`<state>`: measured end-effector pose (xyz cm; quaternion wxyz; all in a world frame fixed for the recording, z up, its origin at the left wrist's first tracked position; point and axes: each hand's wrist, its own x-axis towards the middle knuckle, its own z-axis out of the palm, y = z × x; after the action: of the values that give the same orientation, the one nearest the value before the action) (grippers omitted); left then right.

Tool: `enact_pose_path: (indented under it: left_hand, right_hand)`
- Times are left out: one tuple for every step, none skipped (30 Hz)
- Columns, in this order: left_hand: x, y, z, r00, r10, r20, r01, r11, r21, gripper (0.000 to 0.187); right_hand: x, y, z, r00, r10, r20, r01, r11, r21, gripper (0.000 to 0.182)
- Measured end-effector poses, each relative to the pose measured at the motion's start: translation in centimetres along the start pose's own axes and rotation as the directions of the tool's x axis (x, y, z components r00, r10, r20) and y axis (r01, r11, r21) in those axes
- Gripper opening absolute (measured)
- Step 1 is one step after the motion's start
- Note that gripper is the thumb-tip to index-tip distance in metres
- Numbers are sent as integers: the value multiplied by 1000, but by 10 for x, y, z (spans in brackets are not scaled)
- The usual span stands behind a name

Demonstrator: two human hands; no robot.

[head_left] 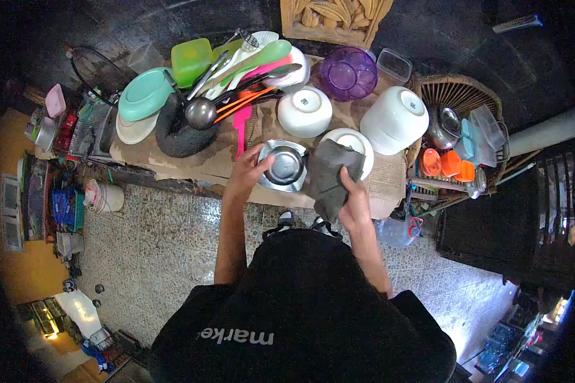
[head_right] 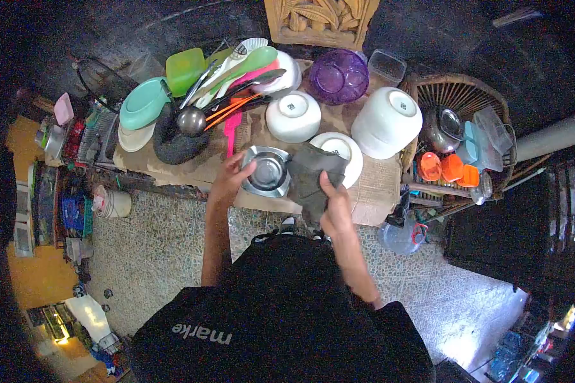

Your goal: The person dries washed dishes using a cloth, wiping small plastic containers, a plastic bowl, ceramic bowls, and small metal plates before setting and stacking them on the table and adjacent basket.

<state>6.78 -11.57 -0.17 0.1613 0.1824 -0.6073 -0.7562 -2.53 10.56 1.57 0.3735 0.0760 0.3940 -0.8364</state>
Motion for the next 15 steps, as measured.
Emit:
enact_pose_path:
  left_hand:
    - [-5,3,0,1000,-2,2,2,1000,1,23]
    - [-10,3,-1,999,-38,-30,37,999,-29,24]
    - [-15,5,-1,995,-75,-63,71,996,-59,26]
    - [-21,11,9,995,-19,-93,18,1000,-11,27]
    - [-28,18,23,995,-22,-95,21,1000,-8,27]
    - [-35,26,39,991,53,-121,-42,995,94,27]
    - [-38,30,47,982,131,-137,-103,975,196,27]
    - [-31,2,41,999,11,-44,-9,1000,30,28]
    - [-31,5,48,999,11,-44,-10,1000,29,28]
    - [-32,11,57,990,44,-132,-63,987,-146,25]
    - [-32,15,61,972,63,-224,-132,942,-309,24]
    - [-30,16,49,978,-79,-193,5,935,-355,25]
    - [-31,13,48,977,-79,-199,4,935,-354,25]
    - [-35,10,48,969,-83,-233,-43,870,-491,27]
    - [-38,14,53,960,-93,-266,-95,783,-615,29]
  right_hand:
    - [0,4,5,1000,0,-2,0,1000,2,39]
    - [1,9,11,994,-97,-40,92,990,-107,39]
    - [2,13,17,979,-193,-66,175,960,-218,38]
    - [2,15,22,964,-267,-4,241,876,-417,40]
    - [5,17,26,962,-271,31,237,774,-587,37]
    - [8,19,33,952,-287,107,273,635,-722,38]
    - [10,22,41,939,-289,185,308,470,-827,38]
    - [12,31,50,843,-430,323,481,333,-811,40]
    - [13,37,59,708,-537,458,623,170,-764,42]
    - [9,36,62,723,-471,505,629,147,-763,48]
    - [5,32,66,722,-470,508,632,149,-760,48]
    - [1,27,69,649,-403,645,706,4,-708,56]
    - [-4,24,72,569,-312,761,767,-131,-628,65]
    - [-10,24,79,546,-331,770,771,-160,-616,64]
    - [-10,24,78,549,-326,769,771,-156,-617,64]
